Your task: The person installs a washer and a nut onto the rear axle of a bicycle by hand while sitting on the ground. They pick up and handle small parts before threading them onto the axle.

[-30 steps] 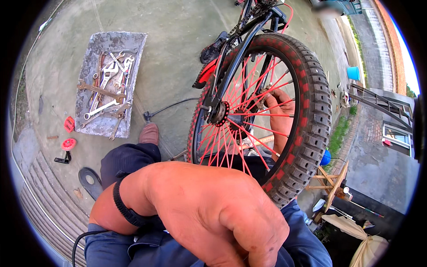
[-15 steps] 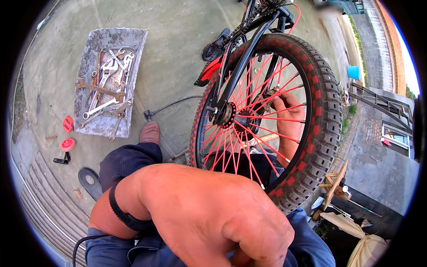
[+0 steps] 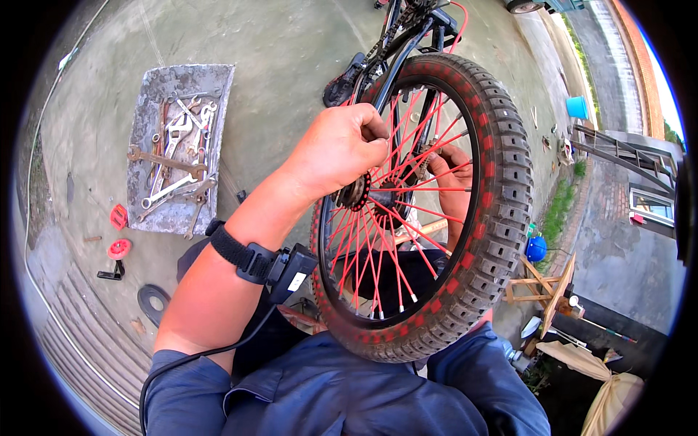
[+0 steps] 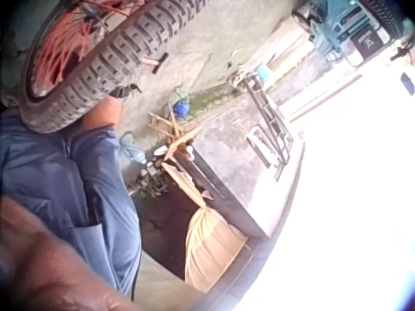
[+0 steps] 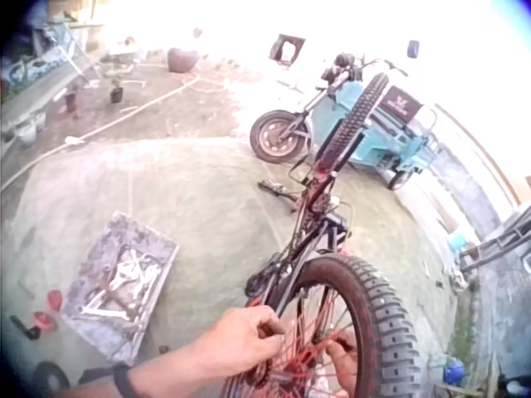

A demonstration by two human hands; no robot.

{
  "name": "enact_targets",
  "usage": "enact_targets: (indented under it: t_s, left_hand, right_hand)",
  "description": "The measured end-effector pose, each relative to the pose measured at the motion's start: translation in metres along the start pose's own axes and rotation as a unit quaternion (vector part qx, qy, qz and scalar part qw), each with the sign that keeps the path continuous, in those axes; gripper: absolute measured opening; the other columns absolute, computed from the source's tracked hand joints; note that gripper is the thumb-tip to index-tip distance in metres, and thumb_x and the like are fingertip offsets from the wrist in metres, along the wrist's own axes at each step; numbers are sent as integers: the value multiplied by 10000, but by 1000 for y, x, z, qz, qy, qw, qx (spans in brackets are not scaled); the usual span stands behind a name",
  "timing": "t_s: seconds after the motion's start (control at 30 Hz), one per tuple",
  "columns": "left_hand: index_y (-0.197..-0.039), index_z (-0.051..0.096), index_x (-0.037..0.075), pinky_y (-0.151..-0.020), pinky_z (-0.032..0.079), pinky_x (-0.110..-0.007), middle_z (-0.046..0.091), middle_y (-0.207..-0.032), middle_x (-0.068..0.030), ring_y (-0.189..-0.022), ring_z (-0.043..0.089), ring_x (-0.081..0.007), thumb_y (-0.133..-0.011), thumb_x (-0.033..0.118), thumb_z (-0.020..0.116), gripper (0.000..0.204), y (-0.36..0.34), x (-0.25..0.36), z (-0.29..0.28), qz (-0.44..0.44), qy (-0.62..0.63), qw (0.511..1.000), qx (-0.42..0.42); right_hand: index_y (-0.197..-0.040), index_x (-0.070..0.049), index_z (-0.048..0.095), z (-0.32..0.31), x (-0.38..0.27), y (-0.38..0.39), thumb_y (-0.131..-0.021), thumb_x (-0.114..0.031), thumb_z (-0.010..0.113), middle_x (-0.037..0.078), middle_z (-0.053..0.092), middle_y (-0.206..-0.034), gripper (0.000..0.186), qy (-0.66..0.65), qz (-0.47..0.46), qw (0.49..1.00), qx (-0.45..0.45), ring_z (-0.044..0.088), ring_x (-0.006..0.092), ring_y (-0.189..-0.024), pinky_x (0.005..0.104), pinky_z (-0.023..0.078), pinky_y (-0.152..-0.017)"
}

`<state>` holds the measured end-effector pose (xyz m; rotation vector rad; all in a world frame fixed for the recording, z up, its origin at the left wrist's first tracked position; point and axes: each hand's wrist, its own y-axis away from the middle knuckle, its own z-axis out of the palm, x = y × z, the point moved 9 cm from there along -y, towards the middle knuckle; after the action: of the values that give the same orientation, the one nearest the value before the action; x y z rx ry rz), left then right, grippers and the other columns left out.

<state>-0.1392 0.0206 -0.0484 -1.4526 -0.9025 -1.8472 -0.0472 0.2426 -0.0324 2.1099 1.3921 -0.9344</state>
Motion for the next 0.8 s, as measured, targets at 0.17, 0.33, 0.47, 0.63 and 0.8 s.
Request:
enact_targets:
  t_s: [0.17,0.33,0.47,0.63,0.8]
  left_hand:
    - [-1036,671,-38,-627,528,-259,702,-812,-76,-729,672,-110,-878,86,642,202,-13,-4,6,23,-80,996,20]
    - [-1065,673,-36,-655,541,-279,712,-836,-86,-754,694,-131,-889,90,629,221,-16,-4,13,-4,-89,996,8]
    - [-1066,672,-33,-688,542,-280,709,-841,-82,-767,693,-131,-894,81,621,212,-16,-6,15,3,-61,998,17]
    - [-1066,670,-30,-691,535,-268,703,-851,-65,-774,678,-115,-911,71,623,191,-15,-7,14,5,-30,999,34]
    - [-1041,681,-25,-645,540,-299,708,-806,-81,-736,690,-136,-894,55,623,177,-8,-10,3,-17,-19,998,63]
  right_hand:
    - [-1194,14,658,3,8,3,-935,-116,678,96,704,-1089,290,-53,12,998,20,633,170,-1026,338,482,-950]
    - [-1195,17,657,6,2,4,-938,-107,660,94,702,-1085,285,-63,-8,998,7,631,165,-1023,341,483,-949]
    - [-1190,18,658,8,9,4,-935,-111,664,88,700,-1062,285,-145,12,989,23,626,158,-999,336,483,-924]
    - [-1181,18,662,5,4,1,-934,-118,670,79,697,-1029,283,-103,-11,995,0,621,151,-964,330,484,-886]
    - [-1172,19,666,3,-3,-3,-932,-125,676,71,693,-997,280,-57,-41,997,-32,616,145,-930,323,485,-848]
